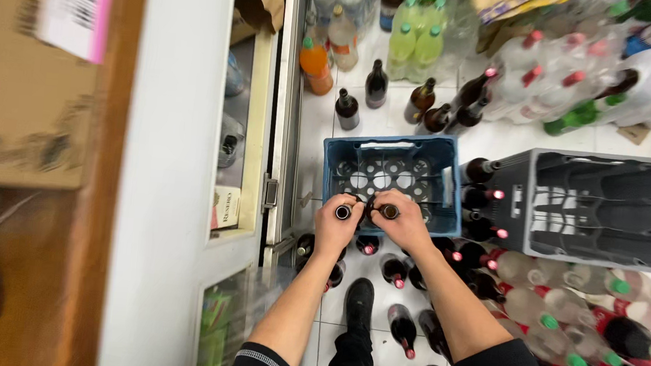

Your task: The person sorts glass and plastic bottles by hand, picking them up from the floor and placing them into blue and gray plastic crates.

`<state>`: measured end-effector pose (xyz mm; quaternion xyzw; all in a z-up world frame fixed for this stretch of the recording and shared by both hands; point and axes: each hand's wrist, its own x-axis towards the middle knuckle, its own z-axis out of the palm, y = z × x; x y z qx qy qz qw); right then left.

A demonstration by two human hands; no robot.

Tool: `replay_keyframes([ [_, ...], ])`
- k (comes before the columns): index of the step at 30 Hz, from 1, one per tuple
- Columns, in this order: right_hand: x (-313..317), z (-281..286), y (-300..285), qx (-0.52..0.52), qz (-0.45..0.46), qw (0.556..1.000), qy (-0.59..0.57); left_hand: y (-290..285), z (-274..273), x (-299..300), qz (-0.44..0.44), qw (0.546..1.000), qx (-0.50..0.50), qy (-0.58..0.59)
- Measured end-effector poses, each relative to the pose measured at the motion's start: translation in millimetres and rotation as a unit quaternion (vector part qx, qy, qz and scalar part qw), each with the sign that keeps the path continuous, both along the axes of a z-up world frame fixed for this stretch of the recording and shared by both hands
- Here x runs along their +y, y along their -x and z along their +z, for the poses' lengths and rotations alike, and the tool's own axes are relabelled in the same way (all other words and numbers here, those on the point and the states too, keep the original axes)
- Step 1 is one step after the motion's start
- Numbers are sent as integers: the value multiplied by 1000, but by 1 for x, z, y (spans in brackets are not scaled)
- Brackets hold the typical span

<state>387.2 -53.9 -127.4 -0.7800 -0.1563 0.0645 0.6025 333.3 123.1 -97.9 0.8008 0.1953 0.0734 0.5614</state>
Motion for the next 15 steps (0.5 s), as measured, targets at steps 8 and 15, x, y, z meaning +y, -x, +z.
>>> replay_keyframes([
  [8, 34, -140, -17, 34, -12, 999, 20, -15, -158, 34, 14, 1000, 25, 8],
  [15, 35, -213, -6, 39, -9, 999, 3, -8, -216, 36, 11, 997, 71, 37],
])
